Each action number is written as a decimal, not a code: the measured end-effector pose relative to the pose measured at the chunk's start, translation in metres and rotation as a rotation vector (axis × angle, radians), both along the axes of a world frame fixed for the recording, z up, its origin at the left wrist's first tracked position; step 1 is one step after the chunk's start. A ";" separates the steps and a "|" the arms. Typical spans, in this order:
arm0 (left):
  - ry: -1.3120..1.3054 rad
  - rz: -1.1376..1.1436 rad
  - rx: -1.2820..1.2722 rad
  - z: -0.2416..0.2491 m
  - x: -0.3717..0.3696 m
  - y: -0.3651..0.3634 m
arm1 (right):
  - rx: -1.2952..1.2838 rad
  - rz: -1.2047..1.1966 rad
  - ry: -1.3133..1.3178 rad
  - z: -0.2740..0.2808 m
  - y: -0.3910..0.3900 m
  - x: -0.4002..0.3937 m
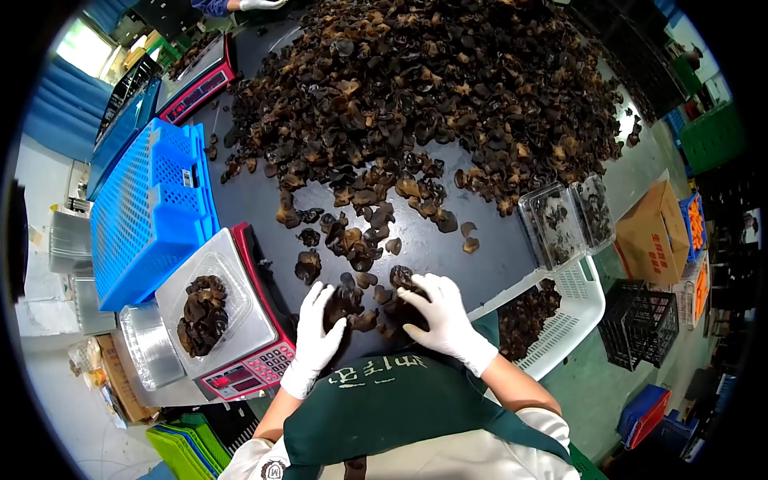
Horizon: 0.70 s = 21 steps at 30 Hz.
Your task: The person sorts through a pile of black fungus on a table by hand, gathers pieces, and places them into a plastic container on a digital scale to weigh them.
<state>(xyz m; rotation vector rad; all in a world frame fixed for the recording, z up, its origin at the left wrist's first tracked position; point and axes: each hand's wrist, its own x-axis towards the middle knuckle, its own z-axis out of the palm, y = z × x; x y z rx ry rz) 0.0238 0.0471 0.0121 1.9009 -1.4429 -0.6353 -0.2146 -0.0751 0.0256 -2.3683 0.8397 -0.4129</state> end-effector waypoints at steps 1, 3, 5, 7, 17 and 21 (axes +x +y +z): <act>0.016 0.032 0.010 0.005 -0.002 0.007 | -0.033 -0.056 0.008 0.004 0.002 -0.004; 0.038 0.060 -0.026 0.004 -0.005 0.018 | -0.098 -0.106 -0.038 0.003 0.004 -0.009; 0.046 0.065 -0.021 -0.003 -0.007 0.026 | -0.130 0.007 -0.022 -0.003 0.004 -0.009; 0.055 0.070 -0.019 -0.007 -0.010 0.027 | -0.173 0.027 -0.071 -0.012 0.010 0.005; 0.053 0.100 -0.003 -0.004 -0.011 0.026 | 0.217 0.039 -0.282 0.020 -0.017 0.040; 0.056 0.095 0.010 -0.009 -0.011 0.024 | 0.383 -0.164 0.153 0.064 -0.057 -0.049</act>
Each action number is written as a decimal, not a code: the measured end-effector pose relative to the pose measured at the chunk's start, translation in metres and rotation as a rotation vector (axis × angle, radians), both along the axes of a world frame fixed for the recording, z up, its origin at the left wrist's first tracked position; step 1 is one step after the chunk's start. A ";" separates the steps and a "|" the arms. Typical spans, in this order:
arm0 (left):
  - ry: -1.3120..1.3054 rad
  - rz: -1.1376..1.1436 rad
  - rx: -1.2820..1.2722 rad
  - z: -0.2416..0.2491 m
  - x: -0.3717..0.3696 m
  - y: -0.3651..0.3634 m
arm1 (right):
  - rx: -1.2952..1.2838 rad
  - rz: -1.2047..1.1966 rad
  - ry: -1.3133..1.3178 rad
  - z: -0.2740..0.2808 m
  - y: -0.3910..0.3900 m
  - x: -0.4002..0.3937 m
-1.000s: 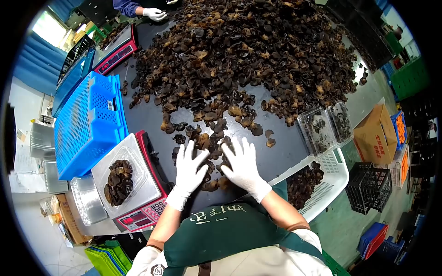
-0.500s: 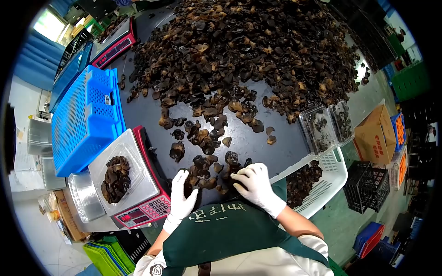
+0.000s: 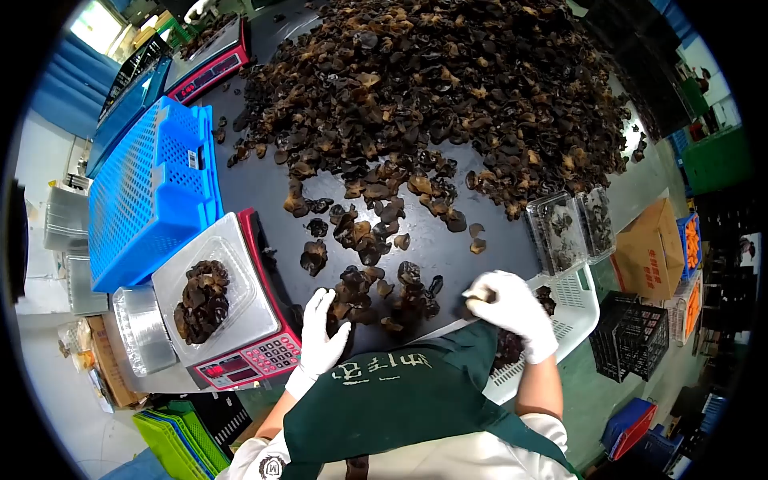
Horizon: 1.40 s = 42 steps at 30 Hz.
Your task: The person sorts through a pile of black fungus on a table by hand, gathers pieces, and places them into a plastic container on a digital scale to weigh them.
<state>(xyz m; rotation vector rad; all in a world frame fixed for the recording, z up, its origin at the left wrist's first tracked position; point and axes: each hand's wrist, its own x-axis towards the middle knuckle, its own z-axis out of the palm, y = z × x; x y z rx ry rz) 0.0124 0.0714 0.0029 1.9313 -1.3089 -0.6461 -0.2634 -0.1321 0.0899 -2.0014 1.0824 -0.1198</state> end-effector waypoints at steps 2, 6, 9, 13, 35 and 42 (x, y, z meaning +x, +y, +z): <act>-0.030 -0.014 0.008 -0.002 0.000 -0.006 | -0.071 -0.001 0.506 0.007 0.003 -0.031; -0.122 -0.113 0.034 0.009 0.002 -0.029 | -0.438 0.094 0.300 -0.005 0.027 -0.015; -0.325 -0.291 0.119 0.016 0.005 -0.046 | -0.356 0.234 0.196 -0.027 0.047 0.032; -0.435 -0.387 0.192 0.004 0.000 -0.055 | -0.391 0.318 0.099 -0.073 0.061 0.078; 2.359 0.375 -0.107 0.014 0.021 -0.042 | 1.556 -0.779 -1.162 -0.063 0.028 0.120; 2.050 0.563 -0.432 0.090 0.065 0.006 | 1.701 -0.705 -1.116 -0.048 0.034 0.140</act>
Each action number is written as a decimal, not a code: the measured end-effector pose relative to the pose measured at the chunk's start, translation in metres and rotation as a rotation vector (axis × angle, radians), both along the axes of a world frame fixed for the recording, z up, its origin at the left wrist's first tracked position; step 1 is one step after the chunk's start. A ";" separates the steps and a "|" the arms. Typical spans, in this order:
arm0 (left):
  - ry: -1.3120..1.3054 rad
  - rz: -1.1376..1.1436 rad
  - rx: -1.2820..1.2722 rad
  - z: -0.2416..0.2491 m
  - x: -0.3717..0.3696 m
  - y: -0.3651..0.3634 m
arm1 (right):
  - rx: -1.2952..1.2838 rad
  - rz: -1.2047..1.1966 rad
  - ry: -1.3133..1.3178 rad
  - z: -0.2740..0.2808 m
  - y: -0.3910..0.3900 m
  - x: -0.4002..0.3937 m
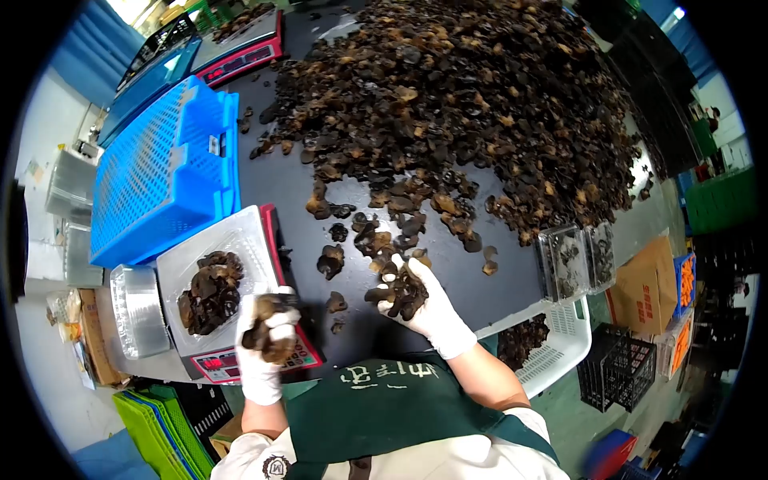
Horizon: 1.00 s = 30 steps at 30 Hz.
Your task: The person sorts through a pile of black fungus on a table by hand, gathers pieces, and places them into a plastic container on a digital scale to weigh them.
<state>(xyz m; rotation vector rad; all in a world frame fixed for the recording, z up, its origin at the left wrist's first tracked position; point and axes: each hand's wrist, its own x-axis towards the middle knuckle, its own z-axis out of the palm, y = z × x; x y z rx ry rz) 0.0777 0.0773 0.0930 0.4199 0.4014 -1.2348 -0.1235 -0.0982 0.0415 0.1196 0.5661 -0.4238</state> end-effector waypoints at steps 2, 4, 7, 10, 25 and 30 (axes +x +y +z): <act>-0.181 0.199 -0.065 0.015 0.033 0.024 | -0.058 0.054 0.039 -0.006 0.000 0.006; -0.582 0.253 -0.037 0.023 0.069 0.051 | -0.086 0.124 -0.079 -0.012 -0.001 0.016; -1.224 0.432 0.563 0.025 0.116 0.067 | -0.169 0.248 -0.087 -0.002 0.000 0.041; -1.650 0.294 1.019 0.033 0.129 0.058 | -0.295 0.393 -0.114 0.015 0.003 0.079; -2.210 -0.035 1.054 0.009 0.127 0.048 | -2.578 0.289 0.254 0.041 0.052 0.231; -2.165 -0.169 0.912 0.020 0.134 0.056 | -2.347 0.186 0.239 0.060 0.038 0.220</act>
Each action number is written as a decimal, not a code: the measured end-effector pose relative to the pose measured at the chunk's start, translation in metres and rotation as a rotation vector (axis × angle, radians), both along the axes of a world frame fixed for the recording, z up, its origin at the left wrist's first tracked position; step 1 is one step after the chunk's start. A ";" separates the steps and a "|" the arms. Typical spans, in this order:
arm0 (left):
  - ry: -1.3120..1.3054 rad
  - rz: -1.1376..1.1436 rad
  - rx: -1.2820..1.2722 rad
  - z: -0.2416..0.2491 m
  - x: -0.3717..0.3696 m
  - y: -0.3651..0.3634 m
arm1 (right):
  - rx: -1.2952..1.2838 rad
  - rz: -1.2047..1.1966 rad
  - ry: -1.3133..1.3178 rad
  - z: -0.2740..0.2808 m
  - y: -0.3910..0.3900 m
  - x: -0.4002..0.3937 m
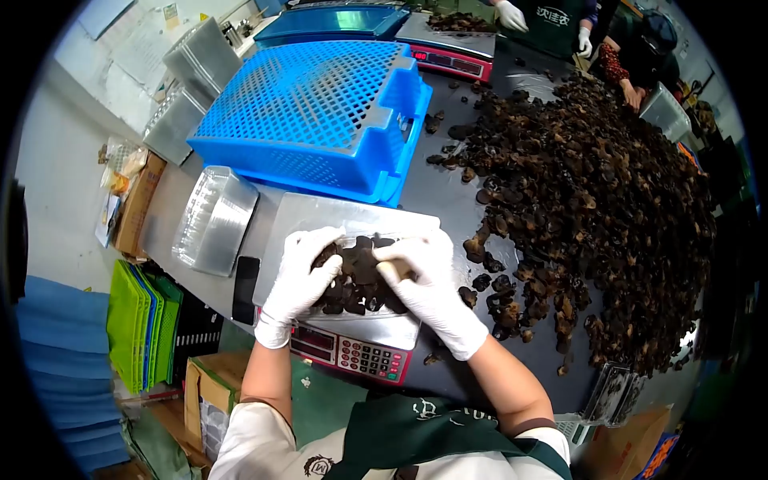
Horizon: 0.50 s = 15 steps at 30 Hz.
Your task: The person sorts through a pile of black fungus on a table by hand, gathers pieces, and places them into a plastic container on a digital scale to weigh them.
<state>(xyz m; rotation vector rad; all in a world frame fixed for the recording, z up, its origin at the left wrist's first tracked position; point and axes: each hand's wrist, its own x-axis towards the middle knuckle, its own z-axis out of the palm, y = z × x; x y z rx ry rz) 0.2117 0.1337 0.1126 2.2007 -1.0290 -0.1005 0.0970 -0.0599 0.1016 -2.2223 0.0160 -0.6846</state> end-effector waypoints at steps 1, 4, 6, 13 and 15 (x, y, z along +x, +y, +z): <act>0.056 -0.004 -0.044 -0.001 0.003 0.004 | 0.403 0.001 0.079 -0.004 -0.001 -0.004; 0.138 -0.004 -0.015 -0.007 0.013 0.013 | 0.749 -0.113 0.173 0.013 -0.021 -0.027; 0.194 -0.003 -0.029 -0.005 0.017 0.019 | 0.590 -0.181 0.167 -0.003 -0.046 -0.047; 0.374 0.116 -0.430 -0.022 0.031 0.044 | 0.357 -0.567 0.388 -0.078 -0.112 -0.136; 0.411 0.162 -0.428 -0.020 0.032 0.050 | 0.294 -0.624 0.353 -0.096 -0.123 -0.155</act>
